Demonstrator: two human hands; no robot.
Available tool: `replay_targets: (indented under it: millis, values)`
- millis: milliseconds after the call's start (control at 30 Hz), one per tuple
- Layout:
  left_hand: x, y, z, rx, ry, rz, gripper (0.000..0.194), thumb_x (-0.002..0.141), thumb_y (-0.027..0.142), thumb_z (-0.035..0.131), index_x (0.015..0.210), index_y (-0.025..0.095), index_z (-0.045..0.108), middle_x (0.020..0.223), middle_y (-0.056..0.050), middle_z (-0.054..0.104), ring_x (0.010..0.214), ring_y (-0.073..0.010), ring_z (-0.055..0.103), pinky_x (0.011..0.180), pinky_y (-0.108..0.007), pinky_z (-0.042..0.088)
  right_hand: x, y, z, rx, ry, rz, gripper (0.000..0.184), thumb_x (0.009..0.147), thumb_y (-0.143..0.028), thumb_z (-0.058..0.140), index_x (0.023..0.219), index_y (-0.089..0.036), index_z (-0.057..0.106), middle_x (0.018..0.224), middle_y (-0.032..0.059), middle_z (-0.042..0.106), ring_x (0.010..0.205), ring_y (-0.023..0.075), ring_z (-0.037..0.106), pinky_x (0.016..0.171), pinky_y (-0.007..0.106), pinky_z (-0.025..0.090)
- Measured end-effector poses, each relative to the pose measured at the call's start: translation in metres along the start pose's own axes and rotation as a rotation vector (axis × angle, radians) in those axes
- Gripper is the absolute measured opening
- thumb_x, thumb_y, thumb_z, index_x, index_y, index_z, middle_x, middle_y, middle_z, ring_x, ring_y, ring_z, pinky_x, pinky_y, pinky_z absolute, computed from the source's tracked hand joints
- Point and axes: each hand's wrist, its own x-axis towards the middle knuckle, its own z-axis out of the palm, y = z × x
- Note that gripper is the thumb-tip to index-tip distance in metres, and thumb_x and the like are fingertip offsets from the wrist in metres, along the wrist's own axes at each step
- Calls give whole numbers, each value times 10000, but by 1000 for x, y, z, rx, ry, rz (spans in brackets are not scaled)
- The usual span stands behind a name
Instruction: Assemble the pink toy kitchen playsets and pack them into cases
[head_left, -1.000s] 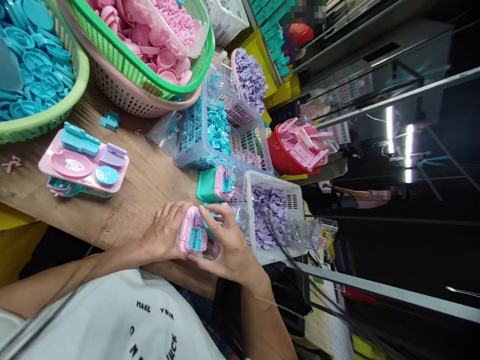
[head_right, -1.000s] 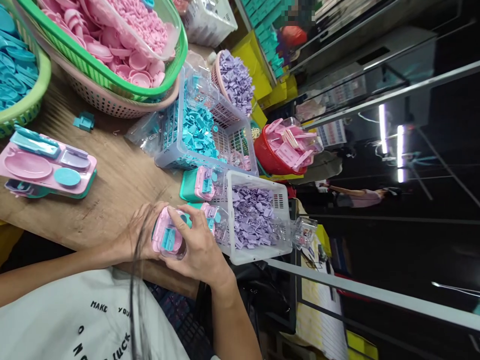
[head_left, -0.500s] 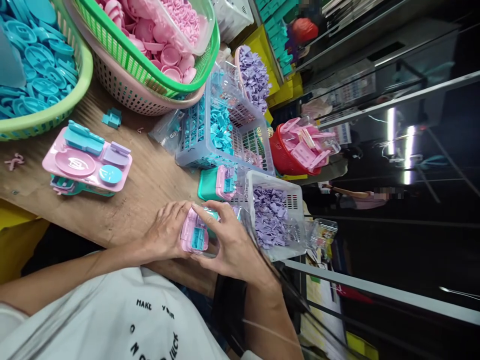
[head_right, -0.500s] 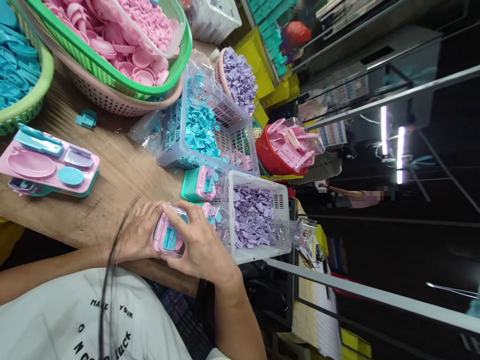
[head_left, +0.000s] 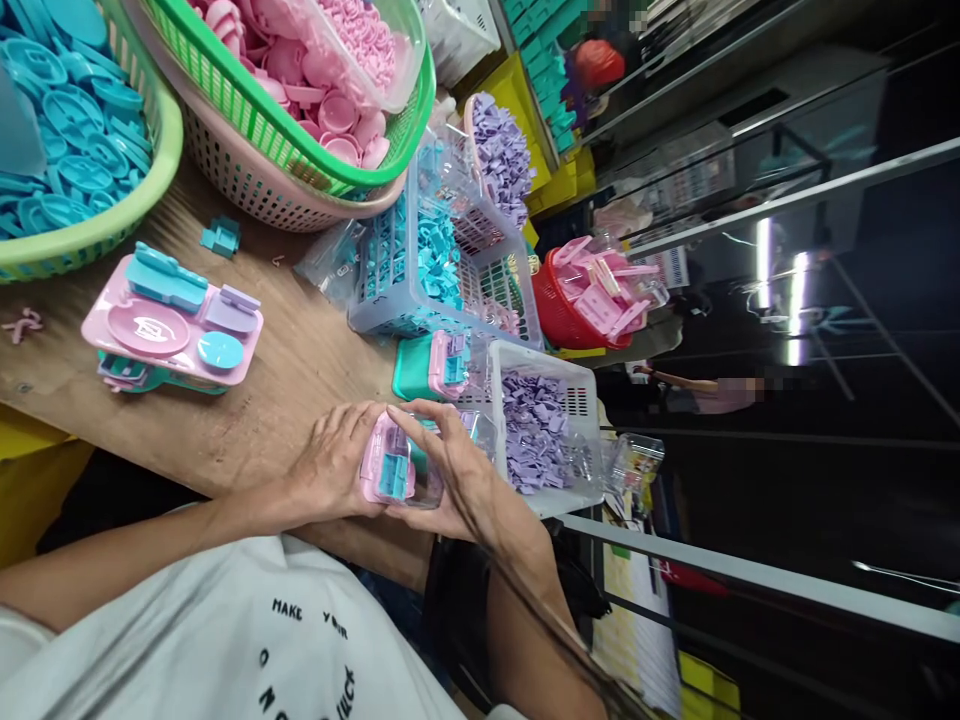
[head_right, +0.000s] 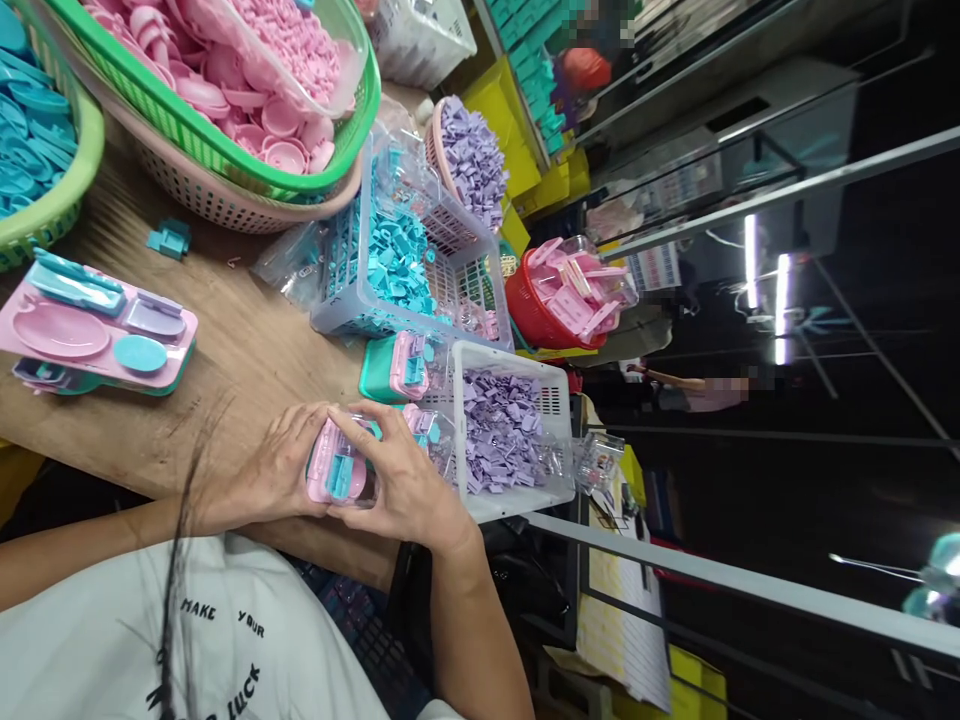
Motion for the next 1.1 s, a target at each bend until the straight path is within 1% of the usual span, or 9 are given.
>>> replay_targets:
  millis: [67, 200, 267, 367, 467, 633, 800, 1000, 1100]
  values:
    - [0, 0, 0, 11, -4, 0, 1044, 585, 467, 851, 1449, 181, 338, 1417, -169, 509, 1282, -375, 479, 1044, -541, 421, -5, -2, 2, -7, 31, 5, 1042, 725, -366, 828, 1585, -303, 242, 1434, 139, 369, 1361, 327, 426, 1096, 522, 474]
    - [0, -1, 0, 20, -8, -12, 1030, 623, 529, 817, 1466, 174, 342, 1425, -176, 504, 1300, -377, 473, 1057, -531, 411, -11, -12, 1, -18, 84, 33, 948, 751, -308, 794, 1561, -322, 301, 1430, 129, 366, 1376, 327, 417, 1108, 515, 467]
    - [1, 0, 0, 10, -16, -24, 1029, 636, 567, 809, 1470, 180, 347, 1418, -172, 508, 1295, -373, 476, 1062, -528, 409, -11, -15, 1, -38, 107, 51, 937, 763, -321, 785, 1564, -320, 299, 1423, 133, 362, 1380, 334, 414, 1112, 528, 462]
    - [2, 0, 0, -9, -23, -37, 1056, 634, 641, 800, 1475, 194, 346, 1412, -170, 512, 1286, -372, 477, 1058, -536, 409, -9, -17, 5, -86, 119, 85, 924, 776, -388, 777, 1567, -307, 307, 1411, 146, 368, 1361, 358, 427, 1088, 559, 471]
    - [2, 0, 1, -12, -12, -17, 1046, 648, 693, 771, 1472, 202, 354, 1407, -172, 512, 1279, -371, 481, 1061, -530, 404, -7, -18, 8, -119, 130, 81, 886, 799, -415, 755, 1562, -295, 321, 1403, 156, 379, 1342, 362, 442, 1074, 565, 477]
    - [2, 0, 1, 11, -22, -21, 1034, 670, 630, 779, 1481, 169, 332, 1418, -180, 506, 1286, -371, 474, 1061, -534, 405, -6, -20, 7, -125, 116, 61, 888, 802, -390, 755, 1561, -292, 305, 1393, 152, 390, 1336, 351, 445, 1082, 554, 474]
    - [2, 1, 0, 56, -27, -16, 999, 679, 593, 769, 1463, 142, 346, 1409, -190, 512, 1273, -370, 484, 1038, -523, 422, -7, -23, 7, -112, 111, 69, 869, 796, -376, 759, 1544, -274, 330, 1387, 154, 396, 1328, 347, 455, 1088, 558, 475]
    - [-1, 1, 1, 22, -2, -14, 911, 711, 543, 746, 1447, 175, 356, 1395, -174, 527, 1261, -366, 494, 1012, -510, 428, -5, -19, 6, -66, 62, 79, 920, 772, -377, 787, 1554, -287, 309, 1395, 146, 388, 1359, 341, 435, 1111, 557, 464]
    - [-2, -1, 3, 9, 5, -10, 936, 689, 509, 770, 1453, 177, 345, 1403, -176, 524, 1274, -371, 488, 1023, -514, 422, -4, -18, 5, -75, 33, 81, 933, 764, -368, 792, 1557, -280, 307, 1408, 151, 377, 1375, 341, 424, 1110, 549, 469]
